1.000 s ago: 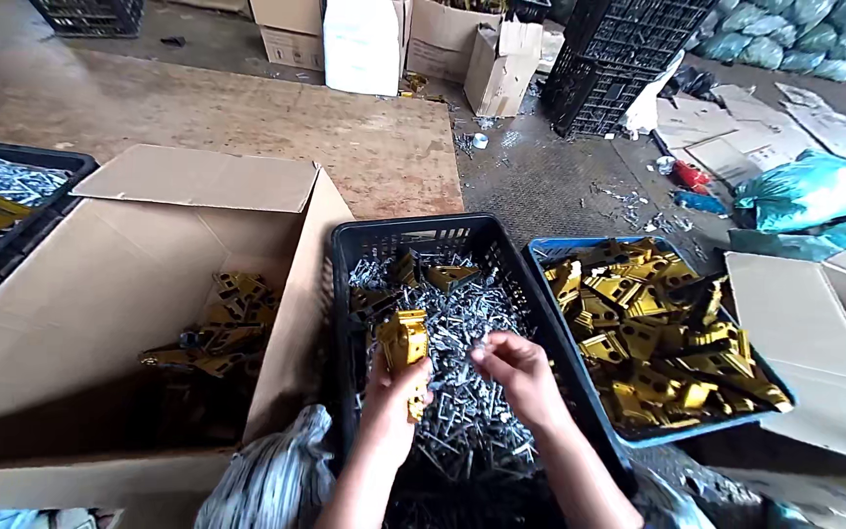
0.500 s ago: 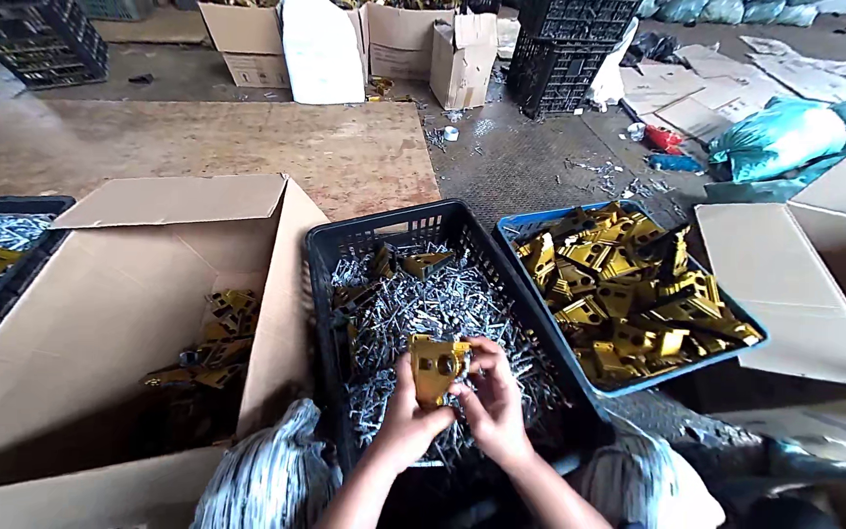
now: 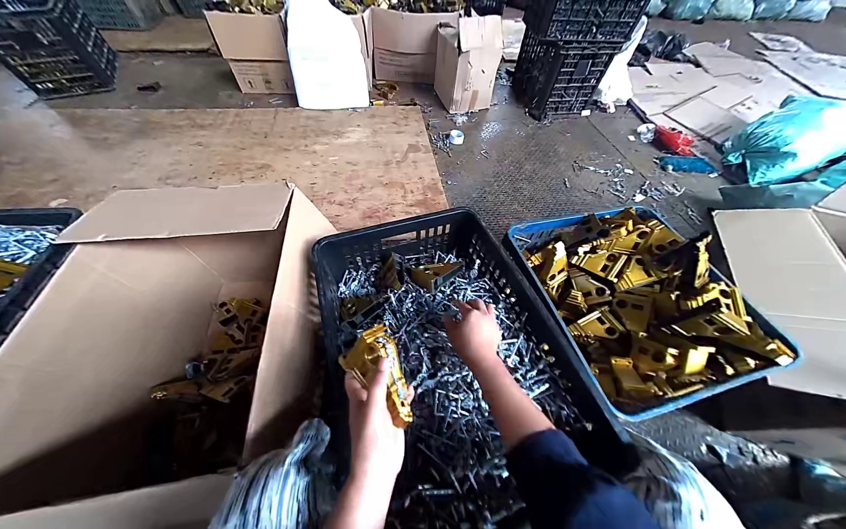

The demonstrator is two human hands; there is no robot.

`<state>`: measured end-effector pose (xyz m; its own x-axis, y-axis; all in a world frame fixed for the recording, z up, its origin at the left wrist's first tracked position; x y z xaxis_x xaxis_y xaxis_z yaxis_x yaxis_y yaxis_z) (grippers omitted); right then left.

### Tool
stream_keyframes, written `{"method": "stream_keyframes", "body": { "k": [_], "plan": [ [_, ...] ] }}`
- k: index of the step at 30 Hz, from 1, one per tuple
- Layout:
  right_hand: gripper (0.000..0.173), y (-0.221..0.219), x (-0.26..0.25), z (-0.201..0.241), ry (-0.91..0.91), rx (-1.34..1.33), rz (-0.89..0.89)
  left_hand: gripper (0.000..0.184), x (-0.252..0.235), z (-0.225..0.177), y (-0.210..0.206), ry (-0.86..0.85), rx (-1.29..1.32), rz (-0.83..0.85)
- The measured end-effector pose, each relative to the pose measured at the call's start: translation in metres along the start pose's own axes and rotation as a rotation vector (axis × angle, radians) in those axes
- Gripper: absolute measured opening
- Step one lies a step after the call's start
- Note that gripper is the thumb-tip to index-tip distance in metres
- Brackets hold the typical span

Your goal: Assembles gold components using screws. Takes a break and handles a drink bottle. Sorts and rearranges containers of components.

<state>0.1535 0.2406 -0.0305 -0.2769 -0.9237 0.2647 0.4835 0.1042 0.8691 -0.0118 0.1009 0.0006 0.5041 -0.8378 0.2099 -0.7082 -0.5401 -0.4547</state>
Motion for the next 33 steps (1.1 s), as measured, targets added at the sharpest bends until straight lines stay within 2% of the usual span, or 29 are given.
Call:
{"method": "stream_keyframes", "body": {
  "k": [1,3,5,6,8,10,12,13,16,18,20,23,27,30,32,33],
  "plan": [
    [0.034,-0.006,-0.008,0.004,-0.002,0.06,0.01,0.049,-0.002,-0.002,0.002,0.004,0.012,-0.016],
    [0.028,-0.006,-0.011,0.009,0.123,0.064,-0.023,0.048,-0.004,-0.005,0.005,0.012,0.043,-0.033],
    [0.026,0.01,0.0,0.01,0.359,-0.172,-0.107,0.047,-0.005,-0.006,0.005,0.043,0.073,-0.061],
    [0.026,0.019,0.007,0.008,0.451,-0.305,-0.092,0.047,-0.005,-0.006,0.004,0.056,0.078,-0.073],
    [0.028,0.032,0.023,-0.005,0.505,-0.443,0.051,0.048,-0.001,-0.005,0.003,0.075,0.071,-0.08],
    [0.03,0.044,0.035,-0.019,0.492,-0.306,0.163,0.046,0.0,-0.006,-0.001,0.037,0.04,-0.057],
    [0.033,0.058,0.049,-0.031,0.474,-0.149,0.19,0.044,0.002,-0.008,-0.002,-0.059,-0.046,0.034],
    [0.032,0.066,0.057,-0.037,0.496,-0.187,0.164,0.044,0.003,-0.01,-0.002,-0.127,-0.128,0.105],
    [0.022,0.088,0.086,-0.052,0.644,-0.621,0.132,0.029,0.007,-0.015,-0.001,-0.402,-0.44,0.335],
    [0.017,0.093,0.106,-0.056,0.776,-0.773,0.1,0.027,0.012,-0.016,-0.002,-0.478,-0.569,0.466],
    [0.018,0.09,0.119,-0.057,0.891,-0.694,-0.046,0.025,0.018,-0.012,-0.004,-0.371,-0.539,0.588],
    [0.02,0.075,0.128,-0.06,0.943,-0.562,-0.263,0.022,0.025,-0.002,-0.006,-0.17,-0.433,0.716],
    [0.017,0.056,0.137,-0.058,1.007,-0.424,-0.326,0.027,0.028,0.008,-0.007,-0.222,-0.574,0.758],
    [0.018,0.045,0.142,-0.055,1.044,-0.274,-0.414,0.028,0.025,0.016,-0.007,-0.262,-0.621,0.694],
    [0.019,0.043,0.142,-0.055,0.989,-0.204,-0.437,0.024,0.019,0.016,-0.005,-0.271,-0.607,0.625],
    [0.024,0.044,0.141,-0.056,0.92,-0.198,-0.394,0.022,0.016,0.014,-0.004,-0.285,-0.596,0.586]
  ]
}}
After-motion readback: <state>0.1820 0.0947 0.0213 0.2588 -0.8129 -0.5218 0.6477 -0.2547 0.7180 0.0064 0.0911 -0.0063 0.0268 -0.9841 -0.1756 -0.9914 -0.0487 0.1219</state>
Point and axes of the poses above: each hand's wrist, its own x-axis away from the middle knuckle, its own y-axis out of the back of the hand, z = x × y, the point moved 4 cm from there along -x, towards the middle knuckle, and after that the axes turned 13 degrees about -y, right-handed, at the moved point
